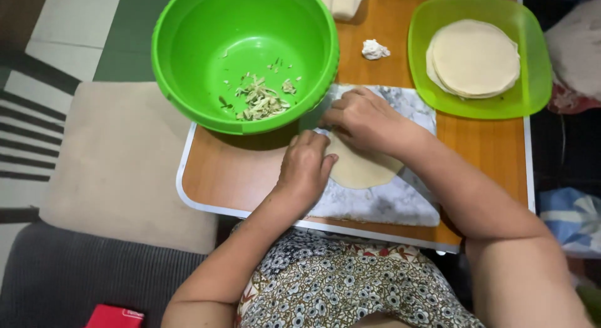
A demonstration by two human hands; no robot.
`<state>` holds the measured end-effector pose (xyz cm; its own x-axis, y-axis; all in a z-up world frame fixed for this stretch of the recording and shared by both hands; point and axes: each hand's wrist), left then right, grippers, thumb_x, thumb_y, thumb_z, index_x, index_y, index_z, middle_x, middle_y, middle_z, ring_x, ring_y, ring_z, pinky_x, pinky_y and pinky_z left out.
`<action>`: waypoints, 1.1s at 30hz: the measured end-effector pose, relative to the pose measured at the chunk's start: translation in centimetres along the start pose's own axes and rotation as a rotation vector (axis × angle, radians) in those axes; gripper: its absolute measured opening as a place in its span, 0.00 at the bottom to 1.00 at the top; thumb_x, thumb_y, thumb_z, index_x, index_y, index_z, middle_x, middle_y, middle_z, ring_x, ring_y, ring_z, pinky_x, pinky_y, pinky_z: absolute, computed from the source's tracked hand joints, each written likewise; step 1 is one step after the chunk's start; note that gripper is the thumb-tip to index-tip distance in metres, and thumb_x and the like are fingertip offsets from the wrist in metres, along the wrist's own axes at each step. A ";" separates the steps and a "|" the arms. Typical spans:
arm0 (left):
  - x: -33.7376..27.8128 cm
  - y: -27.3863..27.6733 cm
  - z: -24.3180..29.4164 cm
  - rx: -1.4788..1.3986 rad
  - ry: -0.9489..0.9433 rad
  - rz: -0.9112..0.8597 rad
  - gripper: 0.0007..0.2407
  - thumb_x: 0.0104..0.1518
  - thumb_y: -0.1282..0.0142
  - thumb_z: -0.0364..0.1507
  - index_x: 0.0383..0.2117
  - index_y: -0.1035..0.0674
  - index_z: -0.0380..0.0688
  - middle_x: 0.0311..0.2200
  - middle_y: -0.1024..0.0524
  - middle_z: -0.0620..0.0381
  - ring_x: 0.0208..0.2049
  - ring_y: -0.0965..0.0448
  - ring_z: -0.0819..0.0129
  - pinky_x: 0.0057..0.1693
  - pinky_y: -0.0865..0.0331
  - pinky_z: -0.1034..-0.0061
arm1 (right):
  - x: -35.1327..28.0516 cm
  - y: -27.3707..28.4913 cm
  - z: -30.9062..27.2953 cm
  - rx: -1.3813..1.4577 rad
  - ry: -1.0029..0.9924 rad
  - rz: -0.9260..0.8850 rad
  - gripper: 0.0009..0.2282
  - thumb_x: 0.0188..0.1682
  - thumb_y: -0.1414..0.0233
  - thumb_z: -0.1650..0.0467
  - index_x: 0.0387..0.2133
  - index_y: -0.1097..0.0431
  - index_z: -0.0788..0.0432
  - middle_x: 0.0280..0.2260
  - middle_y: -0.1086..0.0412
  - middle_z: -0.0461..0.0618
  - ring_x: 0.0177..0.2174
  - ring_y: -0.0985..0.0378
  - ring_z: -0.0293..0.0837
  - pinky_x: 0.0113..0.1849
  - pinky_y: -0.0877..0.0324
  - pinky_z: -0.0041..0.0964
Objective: Rolling and sealing spring rolls with vegetable filling.
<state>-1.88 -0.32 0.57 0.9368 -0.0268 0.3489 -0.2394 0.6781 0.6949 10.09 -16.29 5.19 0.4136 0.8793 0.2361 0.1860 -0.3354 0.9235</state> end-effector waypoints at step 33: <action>0.4 -3.7 -2.9 -1.056 0.346 -0.043 0.14 0.61 0.52 0.14 0.52 0.35 0.32 0.49 0.26 0.45 0.51 0.22 0.67 0.59 0.29 0.78 | -1.3 0.6 2.8 0.541 -0.222 -0.025 0.11 0.46 0.47 0.79 0.42 0.30 0.61 0.37 0.24 0.51 0.39 0.21 0.44 0.42 0.26 0.39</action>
<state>0.16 -0.69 -3.65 0.9991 0.0293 0.0290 -0.0215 0.9707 -0.2393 12.15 -18.62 4.63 0.5695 0.8167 0.0932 0.6022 -0.4918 0.6289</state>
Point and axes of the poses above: each hand's wrist, its own x-axis towards the middle knuckle, its own y-axis out of the back of the hand, z = x × y
